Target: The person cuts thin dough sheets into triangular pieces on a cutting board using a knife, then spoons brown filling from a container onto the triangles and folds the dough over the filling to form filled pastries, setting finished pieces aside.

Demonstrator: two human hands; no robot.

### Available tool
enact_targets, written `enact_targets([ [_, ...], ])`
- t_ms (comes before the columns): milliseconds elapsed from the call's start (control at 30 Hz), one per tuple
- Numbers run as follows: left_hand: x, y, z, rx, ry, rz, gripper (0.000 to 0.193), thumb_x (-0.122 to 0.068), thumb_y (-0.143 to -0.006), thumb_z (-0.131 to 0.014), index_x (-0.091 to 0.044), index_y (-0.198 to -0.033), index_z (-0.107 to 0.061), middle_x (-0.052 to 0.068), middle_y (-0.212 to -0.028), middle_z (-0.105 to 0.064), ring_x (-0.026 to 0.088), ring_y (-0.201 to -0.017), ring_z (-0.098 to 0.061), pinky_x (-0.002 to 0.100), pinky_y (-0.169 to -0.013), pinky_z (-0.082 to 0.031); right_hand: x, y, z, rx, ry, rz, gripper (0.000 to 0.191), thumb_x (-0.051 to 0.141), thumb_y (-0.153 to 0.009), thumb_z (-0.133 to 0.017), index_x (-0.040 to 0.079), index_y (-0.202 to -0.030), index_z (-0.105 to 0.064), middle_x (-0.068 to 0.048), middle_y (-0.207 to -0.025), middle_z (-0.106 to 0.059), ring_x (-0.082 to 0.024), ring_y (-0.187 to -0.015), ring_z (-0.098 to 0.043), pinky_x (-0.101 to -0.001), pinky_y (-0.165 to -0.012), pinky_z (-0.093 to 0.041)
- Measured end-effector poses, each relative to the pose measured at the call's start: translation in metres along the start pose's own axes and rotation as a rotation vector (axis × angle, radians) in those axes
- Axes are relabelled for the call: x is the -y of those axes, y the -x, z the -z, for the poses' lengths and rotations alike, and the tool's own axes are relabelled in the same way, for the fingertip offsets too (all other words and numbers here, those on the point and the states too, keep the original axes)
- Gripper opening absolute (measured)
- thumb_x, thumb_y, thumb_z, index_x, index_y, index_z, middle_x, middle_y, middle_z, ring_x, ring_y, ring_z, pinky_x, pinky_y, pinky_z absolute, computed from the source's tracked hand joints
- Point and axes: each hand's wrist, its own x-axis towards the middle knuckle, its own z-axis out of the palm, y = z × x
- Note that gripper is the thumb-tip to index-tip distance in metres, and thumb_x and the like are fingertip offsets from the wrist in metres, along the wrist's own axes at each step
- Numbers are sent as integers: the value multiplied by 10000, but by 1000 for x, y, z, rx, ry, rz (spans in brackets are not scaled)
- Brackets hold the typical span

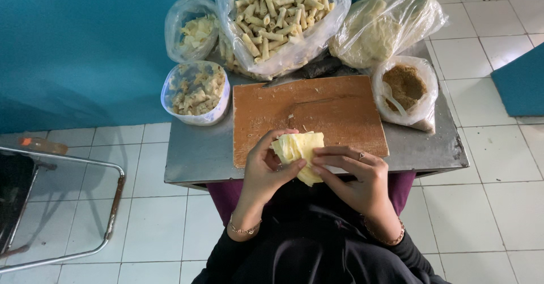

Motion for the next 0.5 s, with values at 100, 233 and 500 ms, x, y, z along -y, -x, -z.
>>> enact_targets([
  [100, 1, 0, -1, 4, 4, -1, 522, 30, -839, -808, 2, -1318, -602, 97, -1201, -689, 144, -1074, -706, 299, -916, -620, -1, 1, 1, -2, -8, -12, 144, 50, -805, -821, 67, -944, -791, -69, -1052, -786, -180, -934, -784, -275, -824, -619],
  [233, 4, -2, -4, 3, 46, 29, 531, 35, -840, -805, 8, -1330, -601, 99, -1195, -688, 146, -1072, -699, 295, -911, -605, -3, 1, 1, -5, -34, -67, 122, 30, -817, -796, 40, -936, -773, -76, -1031, -775, -179, -929, -772, -277, -828, -601],
  [500, 18, -3, -18, 23, 110, -10, 639, 32, -802, -821, -24, -1347, -492, 49, -1261, -585, 137, -1170, -634, 307, -974, -577, -4, -1, 3, 47, -12, -141, 88, 14, -846, -738, 17, -933, -723, -81, -1052, -762, -195, -957, -767, -296, -821, -603],
])
